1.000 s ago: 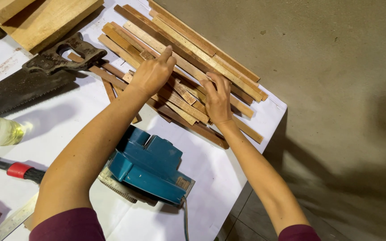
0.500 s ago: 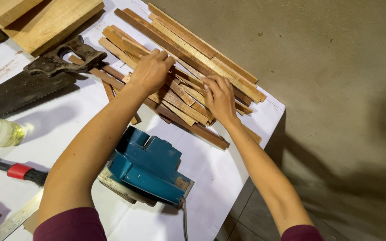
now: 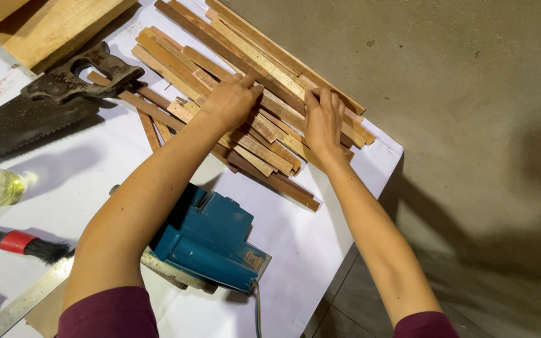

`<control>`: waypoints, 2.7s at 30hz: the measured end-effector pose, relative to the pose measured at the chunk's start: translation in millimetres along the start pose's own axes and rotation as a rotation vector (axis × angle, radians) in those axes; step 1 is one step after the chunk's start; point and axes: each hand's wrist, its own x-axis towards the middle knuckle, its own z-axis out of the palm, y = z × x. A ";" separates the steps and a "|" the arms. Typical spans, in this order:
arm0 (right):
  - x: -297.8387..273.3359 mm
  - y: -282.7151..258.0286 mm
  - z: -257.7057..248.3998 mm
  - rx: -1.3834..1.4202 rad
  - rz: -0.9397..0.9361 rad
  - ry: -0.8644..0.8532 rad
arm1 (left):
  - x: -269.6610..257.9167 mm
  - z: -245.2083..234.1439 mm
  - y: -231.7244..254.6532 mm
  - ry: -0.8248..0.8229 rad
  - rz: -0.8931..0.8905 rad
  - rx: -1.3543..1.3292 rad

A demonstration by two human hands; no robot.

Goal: Measuring, hammering, and sanding small wooden slats to create a frame or structure.

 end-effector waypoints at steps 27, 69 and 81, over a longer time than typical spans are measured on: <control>-22.9 -56.9 -64.1 0.293 -0.277 0.247 | -47.1 -26.3 -28.1 0.672 0.159 0.268; -241.6 -390.7 -207.2 0.575 -0.953 0.025 | -583.8 -41.1 14.1 0.909 -0.411 0.242; -352.8 -477.5 -181.7 0.686 -1.117 -0.107 | -731.3 36.2 37.7 0.943 -0.602 0.265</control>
